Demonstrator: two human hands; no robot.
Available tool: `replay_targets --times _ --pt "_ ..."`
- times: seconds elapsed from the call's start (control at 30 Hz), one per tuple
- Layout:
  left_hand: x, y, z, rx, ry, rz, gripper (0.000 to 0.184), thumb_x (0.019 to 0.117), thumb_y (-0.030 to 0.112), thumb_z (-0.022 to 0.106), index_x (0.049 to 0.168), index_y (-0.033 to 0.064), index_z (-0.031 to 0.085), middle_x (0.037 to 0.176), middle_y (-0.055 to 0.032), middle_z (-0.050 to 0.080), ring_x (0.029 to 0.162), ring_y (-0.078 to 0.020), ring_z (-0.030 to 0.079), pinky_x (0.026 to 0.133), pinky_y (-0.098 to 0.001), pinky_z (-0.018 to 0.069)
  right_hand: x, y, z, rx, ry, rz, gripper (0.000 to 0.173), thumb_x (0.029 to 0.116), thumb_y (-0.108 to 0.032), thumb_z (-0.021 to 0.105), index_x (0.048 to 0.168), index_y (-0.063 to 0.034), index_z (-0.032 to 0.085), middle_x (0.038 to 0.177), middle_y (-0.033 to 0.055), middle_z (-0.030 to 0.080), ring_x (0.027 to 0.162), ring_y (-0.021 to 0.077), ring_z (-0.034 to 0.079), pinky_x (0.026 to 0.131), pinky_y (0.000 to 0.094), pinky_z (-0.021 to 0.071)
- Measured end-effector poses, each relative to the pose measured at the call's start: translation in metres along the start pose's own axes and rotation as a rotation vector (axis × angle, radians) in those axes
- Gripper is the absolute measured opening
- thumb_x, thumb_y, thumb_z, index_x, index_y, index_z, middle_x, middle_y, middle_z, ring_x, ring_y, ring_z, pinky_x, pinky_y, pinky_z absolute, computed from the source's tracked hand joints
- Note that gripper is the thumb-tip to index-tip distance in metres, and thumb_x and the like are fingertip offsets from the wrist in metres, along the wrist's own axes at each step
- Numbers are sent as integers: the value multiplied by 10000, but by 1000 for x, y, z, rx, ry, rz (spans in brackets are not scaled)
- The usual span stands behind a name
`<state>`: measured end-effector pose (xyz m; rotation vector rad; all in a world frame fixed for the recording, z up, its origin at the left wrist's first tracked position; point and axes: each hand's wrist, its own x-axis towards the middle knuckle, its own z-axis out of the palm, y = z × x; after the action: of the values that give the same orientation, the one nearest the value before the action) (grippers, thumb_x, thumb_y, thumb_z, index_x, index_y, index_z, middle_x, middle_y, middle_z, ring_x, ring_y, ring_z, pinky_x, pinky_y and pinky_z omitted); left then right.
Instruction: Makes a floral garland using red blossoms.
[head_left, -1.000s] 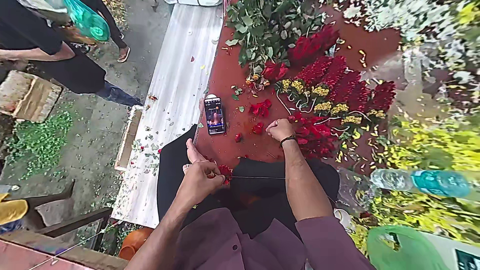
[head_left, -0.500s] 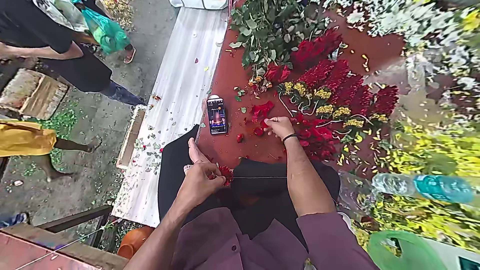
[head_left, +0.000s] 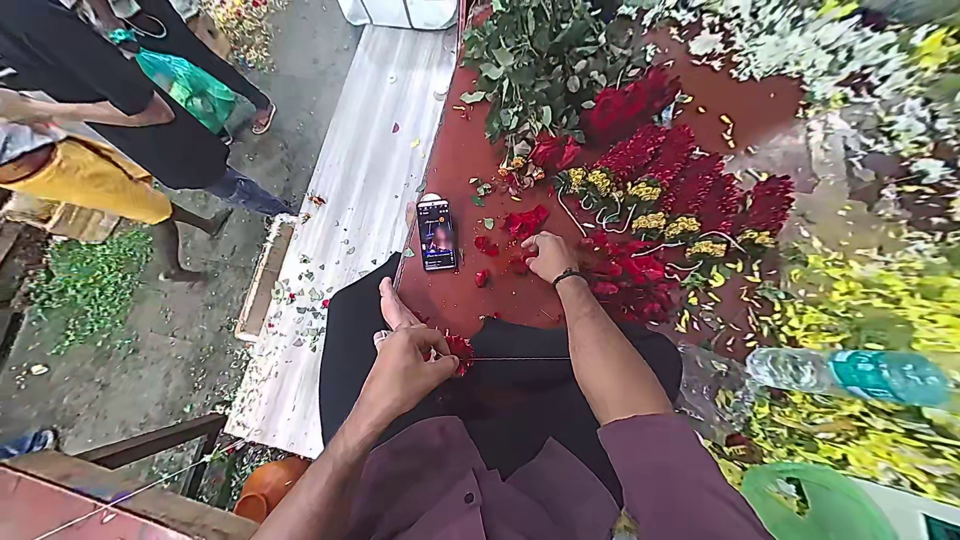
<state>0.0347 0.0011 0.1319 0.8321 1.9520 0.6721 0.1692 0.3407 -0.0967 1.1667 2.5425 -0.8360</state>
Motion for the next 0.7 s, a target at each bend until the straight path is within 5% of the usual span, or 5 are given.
replay_targets --times 0.07,0.2,0.33,0.7 --pt "-1 0 -3 0 11 -9 164 850 351 754 817 191 745 773 74 616 744 -70 541 689 -310 444 -2 -5 -6 152 21 62 335 836 -98 754 1168 -146 756 1022 140 744 972 369 700 848 667 532" --pt "1 0 -2 -2 6 -14 165 849 344 760 820 183 747 772 63 612 730 -78 536 680 -314 442 -26 -15 -29 796 12 256 298 932 -51 674 1224 -95 714 962 111 717 662 171 644 581 340 549" --pt "4 3 2 -9 -7 7 156 851 336 760 820 183 747 787 63 625 724 -76 535 676 -321 445 -59 -36 -55 1065 41 322 239 938 -109 701 1168 -51 681 906 118 745 659 195 702 552 335 586" --pt "10 2 3 -14 -33 -15 170 864 318 754 845 150 751 803 28 656 734 -98 573 696 -341 479 -143 -102 -84 1210 206 -20 152 916 56 639 1007 -10 740 882 85 737 638 144 664 541 290 568"
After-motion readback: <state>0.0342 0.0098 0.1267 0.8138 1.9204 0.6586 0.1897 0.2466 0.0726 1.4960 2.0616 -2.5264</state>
